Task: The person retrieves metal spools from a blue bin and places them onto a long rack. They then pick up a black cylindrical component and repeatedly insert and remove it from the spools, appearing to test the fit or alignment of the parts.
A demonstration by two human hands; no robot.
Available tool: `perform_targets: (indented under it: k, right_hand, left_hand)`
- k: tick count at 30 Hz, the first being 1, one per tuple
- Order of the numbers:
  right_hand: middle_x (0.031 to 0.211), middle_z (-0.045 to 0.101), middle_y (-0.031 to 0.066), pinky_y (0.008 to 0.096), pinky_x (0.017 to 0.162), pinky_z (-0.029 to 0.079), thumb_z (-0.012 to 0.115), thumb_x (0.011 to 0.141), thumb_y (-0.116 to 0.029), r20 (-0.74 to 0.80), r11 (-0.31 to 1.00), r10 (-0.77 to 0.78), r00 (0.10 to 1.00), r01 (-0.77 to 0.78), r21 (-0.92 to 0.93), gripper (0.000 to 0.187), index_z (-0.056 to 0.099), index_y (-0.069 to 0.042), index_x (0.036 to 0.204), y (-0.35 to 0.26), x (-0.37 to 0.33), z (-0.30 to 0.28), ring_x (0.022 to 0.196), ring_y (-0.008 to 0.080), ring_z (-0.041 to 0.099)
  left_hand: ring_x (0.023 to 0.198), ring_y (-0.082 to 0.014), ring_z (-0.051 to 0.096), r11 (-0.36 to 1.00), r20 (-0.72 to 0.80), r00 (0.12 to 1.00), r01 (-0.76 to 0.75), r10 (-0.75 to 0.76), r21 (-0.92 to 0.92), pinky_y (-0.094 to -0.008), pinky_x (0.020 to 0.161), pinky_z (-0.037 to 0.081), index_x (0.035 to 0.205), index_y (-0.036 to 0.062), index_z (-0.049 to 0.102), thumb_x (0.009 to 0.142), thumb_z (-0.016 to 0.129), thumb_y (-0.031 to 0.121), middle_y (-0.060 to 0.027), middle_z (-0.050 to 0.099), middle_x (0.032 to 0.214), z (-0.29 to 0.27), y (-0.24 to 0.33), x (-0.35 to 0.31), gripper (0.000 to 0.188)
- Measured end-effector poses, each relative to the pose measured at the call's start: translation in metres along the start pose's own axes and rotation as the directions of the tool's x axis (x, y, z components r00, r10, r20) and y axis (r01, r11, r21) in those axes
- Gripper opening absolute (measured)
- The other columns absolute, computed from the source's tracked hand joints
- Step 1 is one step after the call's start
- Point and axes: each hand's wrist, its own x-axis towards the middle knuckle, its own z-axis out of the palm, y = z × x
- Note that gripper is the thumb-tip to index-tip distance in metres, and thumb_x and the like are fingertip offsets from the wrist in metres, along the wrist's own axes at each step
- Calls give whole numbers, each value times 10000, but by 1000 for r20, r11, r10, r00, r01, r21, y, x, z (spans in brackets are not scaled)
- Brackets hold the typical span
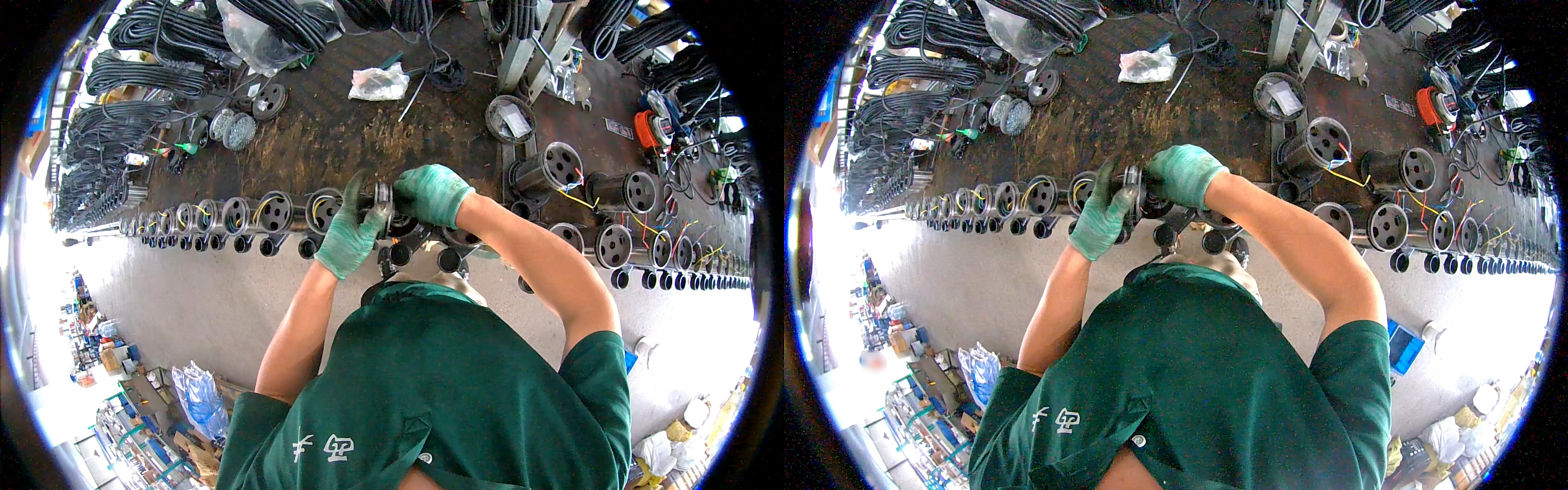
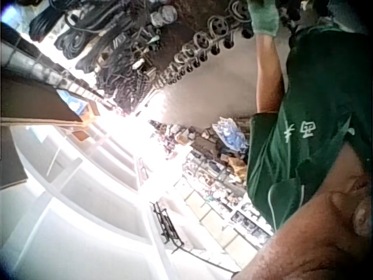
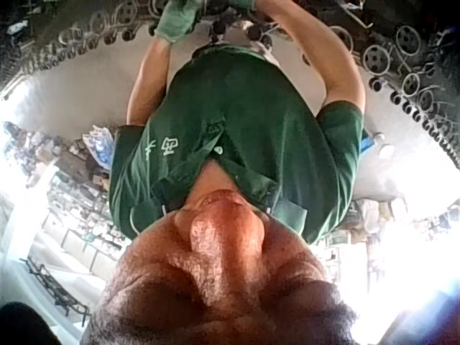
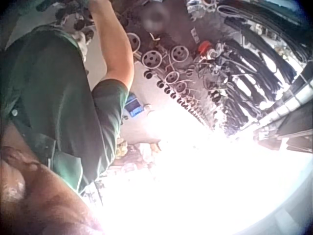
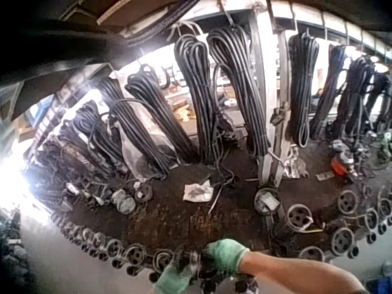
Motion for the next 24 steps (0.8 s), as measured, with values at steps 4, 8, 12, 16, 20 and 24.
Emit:
perform_targets:
  k: [4, 8, 12, 16, 20, 24]
  right_hand:
    - [1010, 754, 188, 471, 867, 578, 702, 870, -267, 16, 1000, 7, 1000, -8, 22, 299, 758, -101, 1113, 2, 3, -1, 988, 421, 707]
    - [1106, 753, 178, 404, 891, 575, 735, 876, -143, 195, 951, 190, 962, -230, 209, 315, 755, -84, 1185, -5, 2, -23, 1003, 382, 715]
    - [1106, 767, 153, 383, 893, 575, 708, 904, -127, 230, 961, 175, 957, -216, 171, 312, 742, -74, 1209, 11, 7, -21, 953, 329, 730]
    - [1138, 755, 169, 404, 879, 574, 684, 944, -180, 94, 962, 122, 988, -141, 234, 331, 690, -48, 1247, 25, -3, -21, 960, 353, 725]
    - [1152, 736, 198, 466, 873, 568, 666, 969, -262, 23, 967, 239, 971, -240, 89, 362, 652, -40, 1255, 4, -10, -35, 1026, 409, 704]
    - [1114, 735, 237, 509, 875, 565, 619, 987, -302, 54, 954, 296, 954, -292, -66, 367, 635, -20, 1221, -32, -23, -39, 1046, 435, 700]
  left_hand:
    - [1134, -290, 672, 933, -1, 992, -115, 123, 341, -385, 1001, 518, 1640, 47, 194, 959, 778, 332, -235, 660, 1272, -1, 2, 4, 941]
    - [1170, -385, 678, 873, -3, 999, -29, 34, 486, -442, 997, 541, 1637, 44, 192, 820, 876, 397, -309, 611, 1352, 6, 25, 7, 1122]
    - [1131, -453, 681, 717, -12, 994, -69, 108, 694, -480, 962, 568, 1631, 67, 222, 726, 905, 489, -337, 580, 1355, 15, 27, 10, 1210]
    - [1113, -455, 680, 631, -64, 998, 59, -15, 774, -492, 970, 570, 1618, 78, 260, 658, 937, 505, -302, 589, 1336, 30, 57, 11, 1249]
    - [1121, -449, 679, 602, -76, 994, 111, -84, 790, -487, 949, 578, 1623, 85, 261, 651, 915, 555, -300, 594, 1311, 35, 61, 14, 1263]
    - [1105, -440, 690, 601, -81, 996, 86, -36, 794, -489, 913, 592, 1602, 86, 312, 658, 905, 558, -305, 592, 1295, 37, 54, 14, 1211]
